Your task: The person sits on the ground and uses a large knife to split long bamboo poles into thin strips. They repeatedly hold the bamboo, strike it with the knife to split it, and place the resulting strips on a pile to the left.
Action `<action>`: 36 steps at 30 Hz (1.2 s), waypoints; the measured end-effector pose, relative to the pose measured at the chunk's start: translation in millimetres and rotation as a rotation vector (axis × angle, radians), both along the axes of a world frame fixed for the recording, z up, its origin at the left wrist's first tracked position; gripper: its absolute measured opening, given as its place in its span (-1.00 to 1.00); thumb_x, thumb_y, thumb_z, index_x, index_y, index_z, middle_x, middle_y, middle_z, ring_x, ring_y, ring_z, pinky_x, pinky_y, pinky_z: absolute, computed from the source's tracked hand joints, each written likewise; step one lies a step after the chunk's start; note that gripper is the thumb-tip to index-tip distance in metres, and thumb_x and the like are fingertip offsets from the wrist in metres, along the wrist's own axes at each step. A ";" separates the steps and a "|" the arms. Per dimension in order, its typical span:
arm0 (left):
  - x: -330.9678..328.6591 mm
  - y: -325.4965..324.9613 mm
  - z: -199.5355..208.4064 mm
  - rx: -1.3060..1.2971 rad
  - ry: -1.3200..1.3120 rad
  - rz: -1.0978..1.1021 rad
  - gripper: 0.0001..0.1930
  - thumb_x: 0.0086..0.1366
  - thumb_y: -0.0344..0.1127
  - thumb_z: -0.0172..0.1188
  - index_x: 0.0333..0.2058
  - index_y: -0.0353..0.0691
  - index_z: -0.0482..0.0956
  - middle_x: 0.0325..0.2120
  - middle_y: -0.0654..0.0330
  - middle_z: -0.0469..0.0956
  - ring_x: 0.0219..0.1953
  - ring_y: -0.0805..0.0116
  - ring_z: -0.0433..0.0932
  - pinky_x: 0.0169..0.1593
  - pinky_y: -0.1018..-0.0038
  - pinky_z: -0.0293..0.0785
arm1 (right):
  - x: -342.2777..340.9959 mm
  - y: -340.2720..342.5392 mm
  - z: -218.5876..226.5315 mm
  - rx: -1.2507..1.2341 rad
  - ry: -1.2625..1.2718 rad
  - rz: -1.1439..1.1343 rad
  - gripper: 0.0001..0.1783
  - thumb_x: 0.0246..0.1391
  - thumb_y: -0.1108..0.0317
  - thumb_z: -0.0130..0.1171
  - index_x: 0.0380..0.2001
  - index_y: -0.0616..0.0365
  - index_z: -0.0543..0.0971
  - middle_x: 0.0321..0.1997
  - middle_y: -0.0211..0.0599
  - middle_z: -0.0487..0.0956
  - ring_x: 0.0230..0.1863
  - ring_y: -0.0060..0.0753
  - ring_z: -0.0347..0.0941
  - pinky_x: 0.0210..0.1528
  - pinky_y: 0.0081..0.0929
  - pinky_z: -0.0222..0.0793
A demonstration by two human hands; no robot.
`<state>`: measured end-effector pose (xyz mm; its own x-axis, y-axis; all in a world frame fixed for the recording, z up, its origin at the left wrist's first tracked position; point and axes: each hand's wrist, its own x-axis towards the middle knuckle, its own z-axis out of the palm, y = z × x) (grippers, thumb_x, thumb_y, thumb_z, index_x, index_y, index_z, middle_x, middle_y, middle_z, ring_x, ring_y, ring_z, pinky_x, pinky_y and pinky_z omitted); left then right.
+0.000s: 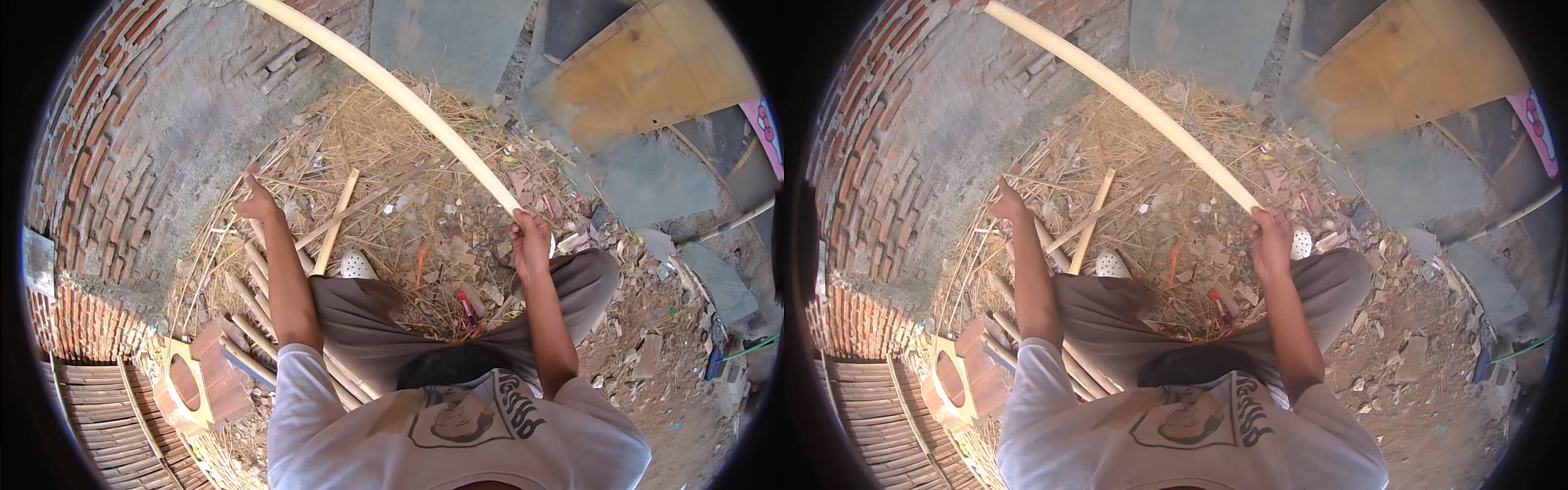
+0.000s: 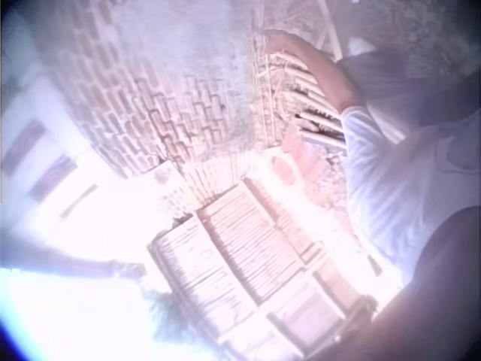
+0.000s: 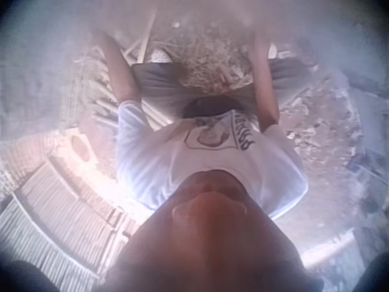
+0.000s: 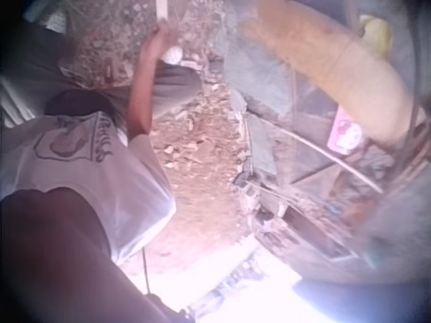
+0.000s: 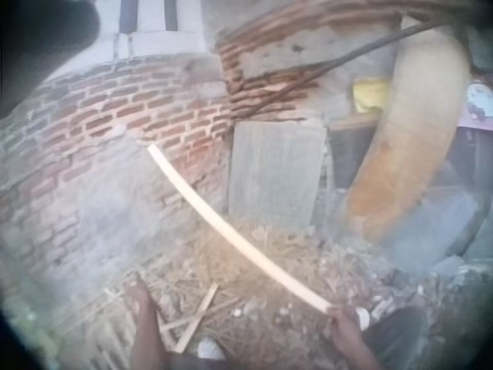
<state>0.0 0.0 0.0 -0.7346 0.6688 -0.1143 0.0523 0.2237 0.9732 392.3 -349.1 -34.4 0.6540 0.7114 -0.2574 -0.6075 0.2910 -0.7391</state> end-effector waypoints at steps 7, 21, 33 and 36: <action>180.9 -153.4 131.1 0.589 -0.236 -1.061 -0.32 0.46 0.06 -0.07 0.32 -0.22 -0.07 0.19 -0.18 0.28 0.24 0.02 0.33 0.17 0.10 0.41 | -50.2 -35.8 15.9 0.007 0.049 -0.065 -0.79 0.08 0.53 0.28 -0.25 0.14 0.47 -0.44 -0.47 0.51 -0.53 -0.70 0.37 -0.47 -0.68 0.30; 239.5 -169.0 104.2 0.864 -0.504 -1.009 -0.72 0.47 -0.11 0.00 -0.12 -0.21 0.28 -0.55 0.21 0.38 -0.63 0.46 0.34 -0.56 0.52 0.33 | 24.2 -326.7 -85.6 -0.939 -0.544 -0.458 -0.45 0.04 0.29 0.31 0.06 0.27 0.38 -0.02 -0.16 0.47 -0.04 -0.35 0.42 -0.06 -0.37 0.41; 258.9 -152.5 14.8 0.720 -0.206 -1.124 -0.58 0.48 -0.04 -0.07 -0.25 -0.38 0.43 -0.52 0.07 0.54 -0.48 0.28 0.61 -0.33 0.42 0.62 | -101.7 -499.4 -335.4 -1.393 0.500 -0.251 -0.22 -0.04 0.01 0.19 0.14 0.33 0.28 0.05 0.02 0.42 0.07 -0.08 0.39 0.05 -0.11 0.36; 277.8 -170.3 28.0 0.728 -0.125 -1.128 -0.57 0.49 -0.06 -0.09 -0.24 -0.42 0.44 -0.48 0.04 0.57 -0.44 0.27 0.64 -0.31 0.42 0.62 | -93.9 -495.5 -318.7 -1.290 0.677 -0.385 -0.29 -0.04 0.04 0.19 0.06 0.34 0.31 -0.04 -0.02 0.43 -0.02 -0.12 0.40 -0.03 -0.10 0.36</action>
<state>277.8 -170.3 28.0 0.2409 0.8335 0.4973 -0.2330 -0.4477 0.8633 298.4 -844.6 -353.1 0.2478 -0.4144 -0.8757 -0.9688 -0.1051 -0.2244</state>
